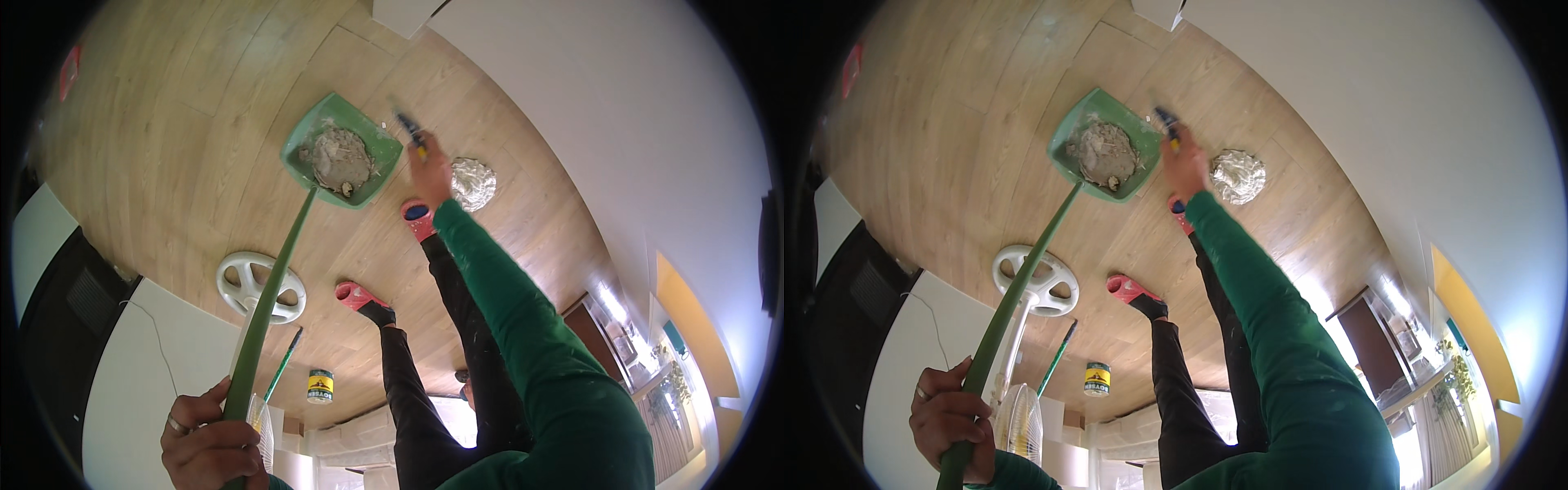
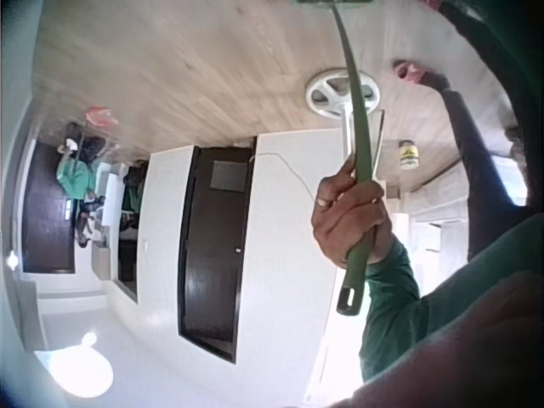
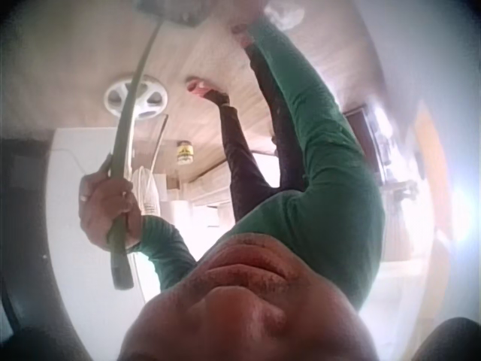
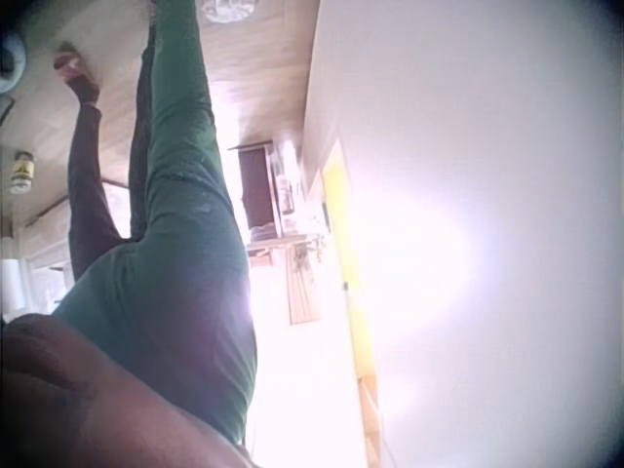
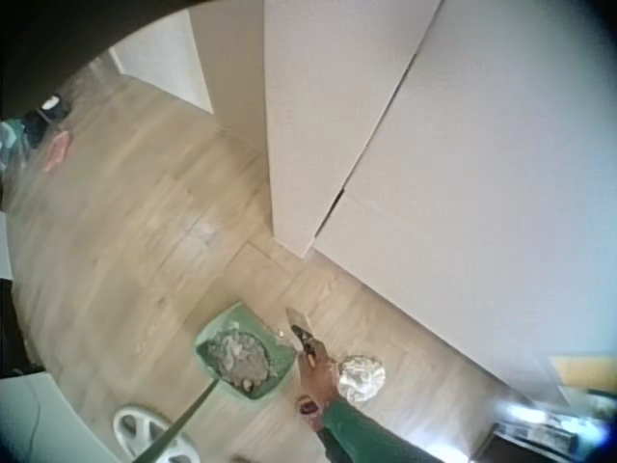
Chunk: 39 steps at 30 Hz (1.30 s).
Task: The person applies a substance to a floor gap using a brush, wipes the area with a cloth, and smooths it using a scraper.
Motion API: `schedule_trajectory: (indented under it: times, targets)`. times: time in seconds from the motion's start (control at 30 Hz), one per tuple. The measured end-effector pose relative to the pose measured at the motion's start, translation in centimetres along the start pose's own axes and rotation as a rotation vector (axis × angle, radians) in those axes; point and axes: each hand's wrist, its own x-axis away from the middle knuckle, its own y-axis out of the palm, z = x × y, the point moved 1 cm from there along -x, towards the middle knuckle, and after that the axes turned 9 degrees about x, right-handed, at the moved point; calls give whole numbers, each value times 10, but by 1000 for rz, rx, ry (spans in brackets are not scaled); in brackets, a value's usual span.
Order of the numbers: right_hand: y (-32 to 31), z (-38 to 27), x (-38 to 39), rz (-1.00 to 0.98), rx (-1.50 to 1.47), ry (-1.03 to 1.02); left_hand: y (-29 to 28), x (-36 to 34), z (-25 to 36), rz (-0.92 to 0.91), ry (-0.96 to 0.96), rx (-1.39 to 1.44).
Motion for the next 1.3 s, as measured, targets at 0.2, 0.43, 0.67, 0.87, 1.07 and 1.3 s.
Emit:
schedule_trajectory:
  times: [0.2,0.43,0.67,0.87,1.07,1.3]
  targets:
    - [37,35,-38,-74,325,181,5,-1,-3,-41,108,-43]
    - [23,3,58,-191,-50,88,33,1,10,178,250,-50]
    - [14,37,-62,81,247,128,39,1,1,95,181,-84]
    - [75,20,28,-108,133,-83,32,4,10,6,41,-146]
    - [7,-13,-71,23,138,-52,39,7,1,214,329,-6]
    - [71,21,-14,-203,274,-292,43,-14,5,325,288,-2]
